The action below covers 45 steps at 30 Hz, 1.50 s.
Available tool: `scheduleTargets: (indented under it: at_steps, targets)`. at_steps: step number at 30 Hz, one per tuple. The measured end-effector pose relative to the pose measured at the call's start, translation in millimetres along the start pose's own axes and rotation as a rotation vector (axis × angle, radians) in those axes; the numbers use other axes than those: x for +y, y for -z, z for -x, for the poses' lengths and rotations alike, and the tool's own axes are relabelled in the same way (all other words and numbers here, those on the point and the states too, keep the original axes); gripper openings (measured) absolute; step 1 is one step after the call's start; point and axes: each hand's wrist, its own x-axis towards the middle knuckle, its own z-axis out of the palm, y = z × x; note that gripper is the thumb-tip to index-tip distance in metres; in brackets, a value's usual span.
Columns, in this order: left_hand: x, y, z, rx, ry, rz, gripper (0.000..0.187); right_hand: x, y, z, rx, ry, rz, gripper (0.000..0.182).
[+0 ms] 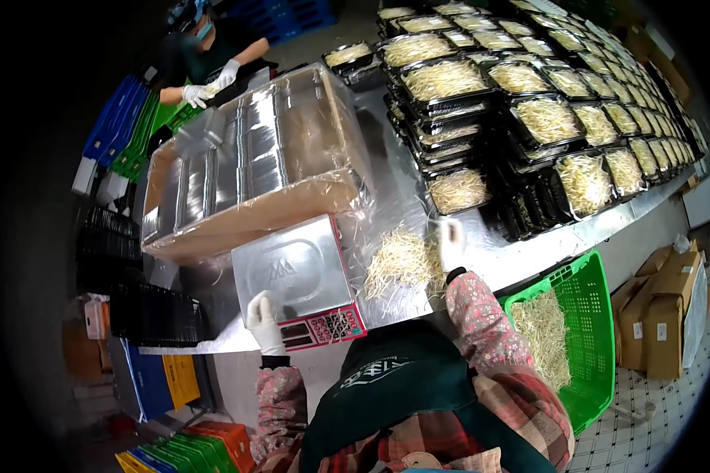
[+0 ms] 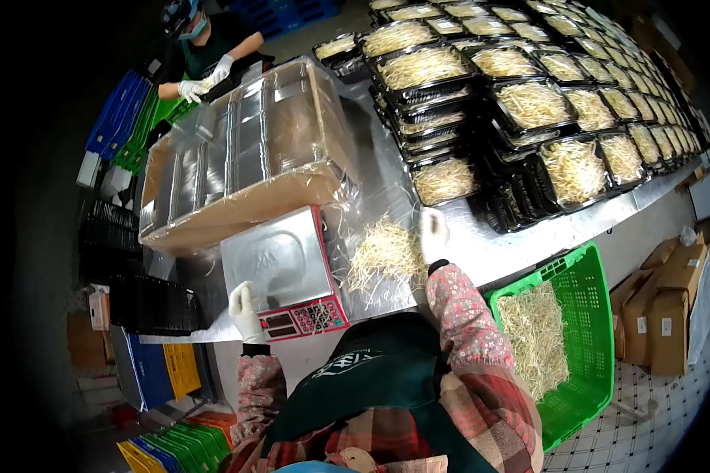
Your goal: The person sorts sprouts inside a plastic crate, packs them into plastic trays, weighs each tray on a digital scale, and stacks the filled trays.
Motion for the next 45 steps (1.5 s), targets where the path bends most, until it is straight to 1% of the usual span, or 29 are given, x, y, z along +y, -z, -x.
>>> scheduleTargets:
  at_steps: [1, 3, 4, 5, 7, 9, 10, 11, 12, 13, 15, 18, 21, 23, 25, 26, 27, 28, 30, 31, 33, 35, 36, 39, 40, 41, 42, 43, 45]
  targets:
    - [5, 9, 0, 0.053, -0.024, -0.064, 0.017, -1, -6, -1, -0.167, 0.292, 0.334, 0.029]
    - [-21, 28, -8, 0.132, -0.008, -0.059, 0.019, -24, -24, -21, -0.523, 0.491, 0.422, 0.041]
    - [-16, 29, -7, 0.145, -0.014, -0.075, 0.019, -16, -36, -30, -0.485, 0.602, 0.667, 0.047]
    - [-7, 31, -5, 0.155, -0.020, -0.089, 0.020, -10, -46, -34, -0.500, 0.356, 0.730, 0.059]
    - [-2, 37, -2, 0.164, -0.021, -0.101, 0.020, 10, -58, -28, -0.499, 0.296, 0.971, 0.070]
    - [-8, 56, -2, 0.121, -0.080, -0.050, 0.023, -14, -67, -6, -0.698, 0.241, 1.101, 0.071]
    - [-9, 68, -2, 0.132, -0.140, -0.144, 0.023, -15, -61, 4, -0.881, 0.254, 0.934, 0.068]
    - [-10, 79, 0, 0.178, -0.058, -0.120, 0.023, -15, -54, 12, -1.056, 0.259, 0.758, 0.066]
    - [-12, 88, 0, 0.217, -0.029, -0.100, 0.024, -16, -47, 14, -1.090, 0.204, 0.573, 0.058]
    - [-13, 99, 0, 0.260, -0.001, -0.080, 0.024, -15, -41, 14, -0.962, 0.253, 0.466, 0.047]
    - [-5, 116, 2, 0.328, -0.007, -0.085, 0.025, -24, -35, -5, -0.823, 0.094, 0.252, 0.038]
    - [-11, 137, -14, 0.451, -0.054, -0.078, 0.026, -25, -55, -17, -0.641, 0.253, 0.481, 0.041]
    - [9, 132, -32, 0.452, -0.190, -0.279, 0.036, -31, -111, -12, -0.799, 0.330, 0.781, 0.069]
    - [13, 137, -49, 0.463, -0.330, -0.455, 0.047, -48, -141, 10, -0.900, 0.214, 0.850, 0.083]
    - [15, 160, -63, 0.574, -0.495, -0.805, 0.063, -49, -151, 34, -1.067, 0.459, 0.952, 0.089]
    - [24, 175, -68, 0.598, -0.475, -0.863, 0.070, -24, -150, 46, -1.138, 0.627, 0.944, 0.087]
    - [30, 193, -71, 0.617, -0.444, -0.910, 0.077, -37, -137, 49, -1.347, 0.628, 0.959, 0.077]
    - [36, 210, -76, 0.644, -0.414, -0.989, 0.081, -30, -121, 52, -1.398, 0.714, 0.829, 0.065]
    - [42, 244, -90, 0.637, -0.317, -1.136, 0.088, -47, -97, 43, -1.541, 0.691, 0.757, 0.056]
    - [29, 264, -101, 0.621, -0.357, -1.203, 0.081, -55, -92, 36, -1.610, 0.649, 0.805, 0.048]
    - [-2, 296, -126, 0.523, -0.389, -1.368, 0.061, -102, -88, 38, -1.522, 0.569, 0.835, 0.036]
    - [2, 306, -141, 0.341, -0.108, -1.337, 0.041, -131, -91, 42, -1.315, 0.408, 0.857, 0.033]
    - [-24, 323, -154, 0.395, -0.285, -1.355, 0.030, -126, -91, 45, -1.177, 0.461, 0.824, 0.035]
    - [-3, 329, -156, 0.395, -0.312, -1.243, 0.019, -113, -87, 59, -0.823, 0.477, 0.661, 0.038]
    - [5, 326, -153, 0.421, -0.232, -1.118, 0.017, -113, -84, 65, -0.769, 0.435, 0.631, 0.039]
    - [-28, 348, -167, 0.436, -0.307, -0.799, 0.015, -110, -79, 75, -0.711, 0.394, 0.599, 0.039]
    - [-30, 355, -169, 0.482, -0.298, -0.734, 0.014, -100, -73, 84, -0.645, 0.450, 0.649, 0.042]
    - [-32, 370, -171, 0.491, -0.266, -0.900, 0.016, -89, -68, 96, -0.584, 0.517, 0.693, 0.046]
    - [-10, 356, -155, 0.700, -0.445, -0.853, 0.019, -75, -60, 134, -0.480, 0.565, 0.966, 0.055]
